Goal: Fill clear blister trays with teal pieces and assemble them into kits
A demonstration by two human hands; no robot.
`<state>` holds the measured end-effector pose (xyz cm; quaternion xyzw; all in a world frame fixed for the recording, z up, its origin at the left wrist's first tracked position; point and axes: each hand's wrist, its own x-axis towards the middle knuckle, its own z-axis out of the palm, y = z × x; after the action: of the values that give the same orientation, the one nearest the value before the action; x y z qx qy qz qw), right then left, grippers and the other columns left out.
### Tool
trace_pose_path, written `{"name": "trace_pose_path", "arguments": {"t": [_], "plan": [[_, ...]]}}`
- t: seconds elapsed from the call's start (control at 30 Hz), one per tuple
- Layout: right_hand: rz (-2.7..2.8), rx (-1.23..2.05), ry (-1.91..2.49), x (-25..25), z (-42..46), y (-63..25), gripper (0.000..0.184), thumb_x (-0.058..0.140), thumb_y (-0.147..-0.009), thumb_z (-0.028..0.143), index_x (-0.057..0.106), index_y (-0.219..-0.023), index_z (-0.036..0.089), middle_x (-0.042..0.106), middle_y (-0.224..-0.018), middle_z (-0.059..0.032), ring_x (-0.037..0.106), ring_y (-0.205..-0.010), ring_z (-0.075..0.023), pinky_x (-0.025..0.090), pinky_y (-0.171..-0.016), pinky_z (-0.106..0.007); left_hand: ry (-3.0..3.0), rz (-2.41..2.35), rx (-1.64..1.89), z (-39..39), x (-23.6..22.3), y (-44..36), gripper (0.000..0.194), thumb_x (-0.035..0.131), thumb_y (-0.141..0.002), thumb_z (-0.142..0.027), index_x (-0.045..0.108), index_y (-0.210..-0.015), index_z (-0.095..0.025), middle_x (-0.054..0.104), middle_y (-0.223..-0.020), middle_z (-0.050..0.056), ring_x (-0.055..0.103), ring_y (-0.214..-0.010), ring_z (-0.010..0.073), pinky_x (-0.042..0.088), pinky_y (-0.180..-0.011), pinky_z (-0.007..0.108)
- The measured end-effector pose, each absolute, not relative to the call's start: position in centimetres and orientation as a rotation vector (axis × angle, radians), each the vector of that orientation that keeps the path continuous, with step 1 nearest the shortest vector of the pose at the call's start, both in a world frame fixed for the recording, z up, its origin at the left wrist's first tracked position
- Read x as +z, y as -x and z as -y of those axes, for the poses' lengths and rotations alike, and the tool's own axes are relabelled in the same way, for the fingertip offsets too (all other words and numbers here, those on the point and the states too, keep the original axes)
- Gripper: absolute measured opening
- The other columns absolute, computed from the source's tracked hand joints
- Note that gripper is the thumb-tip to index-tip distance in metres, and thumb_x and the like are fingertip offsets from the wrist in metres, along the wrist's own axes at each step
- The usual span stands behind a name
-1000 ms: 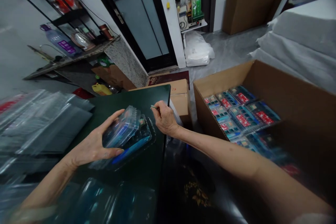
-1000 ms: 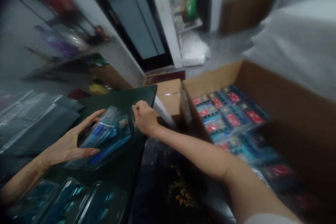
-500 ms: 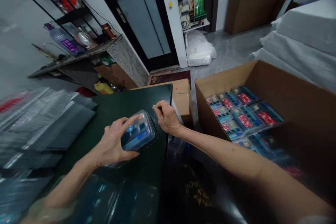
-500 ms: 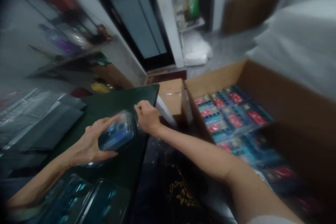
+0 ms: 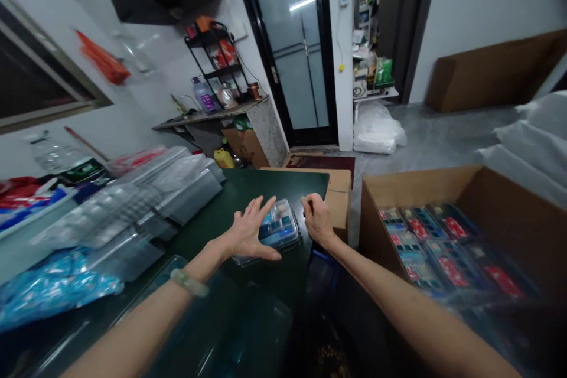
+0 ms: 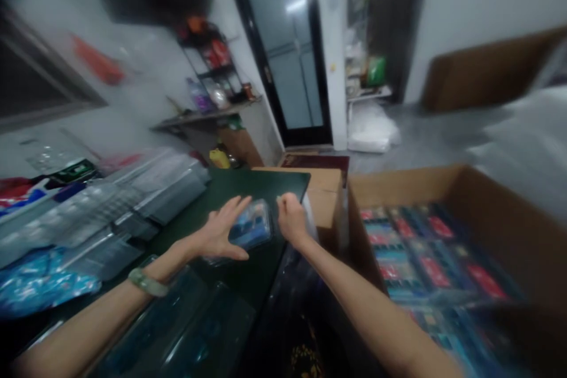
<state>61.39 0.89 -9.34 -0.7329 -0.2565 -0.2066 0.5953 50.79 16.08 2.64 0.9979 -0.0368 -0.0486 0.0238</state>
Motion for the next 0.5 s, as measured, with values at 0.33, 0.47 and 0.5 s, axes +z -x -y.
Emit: {"name": "trace_pose_path", "arguments": {"t": [0.33, 0.47, 0.5], "plan": [[0.615, -0.497, 1.764, -9.1, -0.5, -60.7, 0.025, 0.038, -0.083, 0.039, 0.045, -0.066, 0.021, 0.048, -0.061, -0.002, 0.043, -0.055, -0.0161, 0.034, -0.055, -0.03, -2.961, -0.347, 0.544, -17.9, 12.1, -33.2, 0.055, 0.051, -0.076, -0.046, 0.037, -0.126, -0.026, 0.037, -0.133, 0.008, 0.035, -0.12, 0.026, 0.031, -0.096, 0.042], [0.614, -0.452, 1.777, -8.6, 0.6, -59.8, 0.034, 0.037, -0.082, 0.05, 0.046, -0.064, 0.022, 0.048, -0.059, -0.0058, 0.041, -0.051, -0.0159, 0.031, -0.054, -0.034, -2.967, -0.669, 0.659, -17.4, 14.0, -20.1, 0.048, 0.055, -0.075, -0.041, 0.049, -0.117, -0.019, 0.045, -0.126, 0.009, 0.043, -0.113, 0.0234, 0.033, -0.095, 0.036], [0.616, -0.442, 1.784, -8.3, 0.9, -59.6, 0.035, 0.037, -0.081, 0.051, 0.046, -0.063, 0.023, 0.048, -0.059, -0.007, 0.041, -0.051, -0.0157, 0.03, -0.054, -0.035, -2.929, -0.786, 0.705, -17.0, 14.3, -16.9, 0.046, 0.055, -0.075, -0.041, 0.05, -0.115, -0.017, 0.049, -0.122, 0.008, 0.044, -0.112, 0.0223, 0.033, -0.095, 0.035]]}}
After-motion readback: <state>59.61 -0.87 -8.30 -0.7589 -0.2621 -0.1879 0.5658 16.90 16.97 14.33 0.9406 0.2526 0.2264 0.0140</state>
